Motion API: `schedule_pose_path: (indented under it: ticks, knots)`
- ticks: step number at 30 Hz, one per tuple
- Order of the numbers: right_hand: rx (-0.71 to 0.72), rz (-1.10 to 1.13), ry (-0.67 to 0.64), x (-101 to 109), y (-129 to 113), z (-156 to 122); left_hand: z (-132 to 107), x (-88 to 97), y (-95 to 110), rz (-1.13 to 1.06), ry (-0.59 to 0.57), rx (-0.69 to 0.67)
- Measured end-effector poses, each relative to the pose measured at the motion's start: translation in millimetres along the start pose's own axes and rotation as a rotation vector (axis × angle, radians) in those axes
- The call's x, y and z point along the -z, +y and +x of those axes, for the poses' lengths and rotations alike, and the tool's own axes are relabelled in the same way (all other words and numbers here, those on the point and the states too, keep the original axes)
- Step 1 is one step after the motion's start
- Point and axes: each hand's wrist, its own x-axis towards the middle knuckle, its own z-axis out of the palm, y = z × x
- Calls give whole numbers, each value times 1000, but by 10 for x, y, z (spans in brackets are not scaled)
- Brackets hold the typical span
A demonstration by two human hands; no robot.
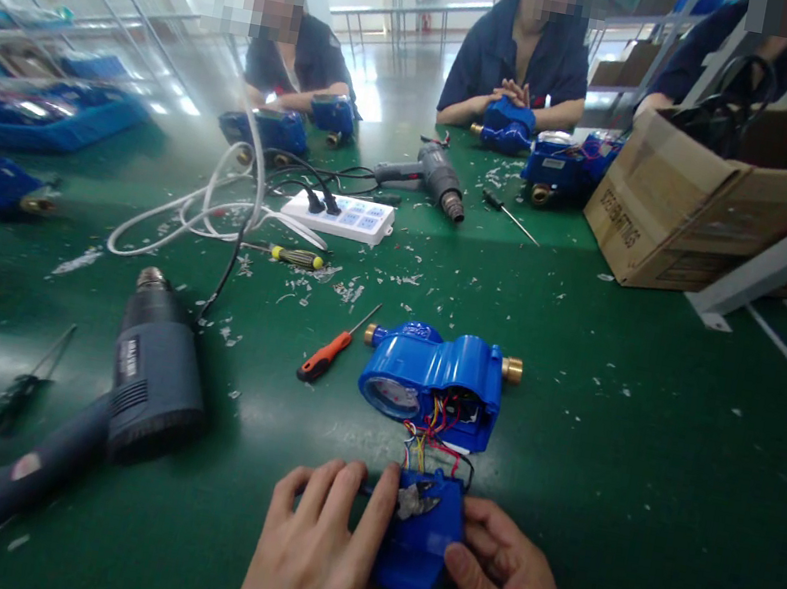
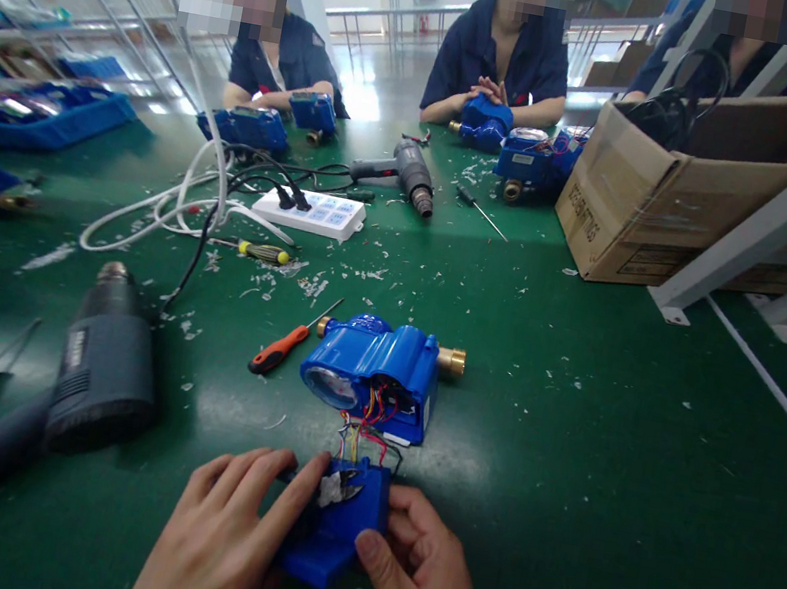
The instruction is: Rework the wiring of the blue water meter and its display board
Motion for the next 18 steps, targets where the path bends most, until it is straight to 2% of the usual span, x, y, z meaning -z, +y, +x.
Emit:
schedule_pose_path:
  ticks: [3, 8, 13, 18]
  knots:
    - [-19, -7, -16, -16, -21, 6, 9, -4, -18, 59, -1, -27]
    - [-30, -93, -5, -12, -8, 25, 38, -30, -52, 129, -67, -90]
    - [-19, -110, 104, -52, 66, 57, 13, -56, -49, 116, -95, -19]
    - [-45, -72, 121, -61, 129, 78, 37, -96, -43, 119, -121, -22]
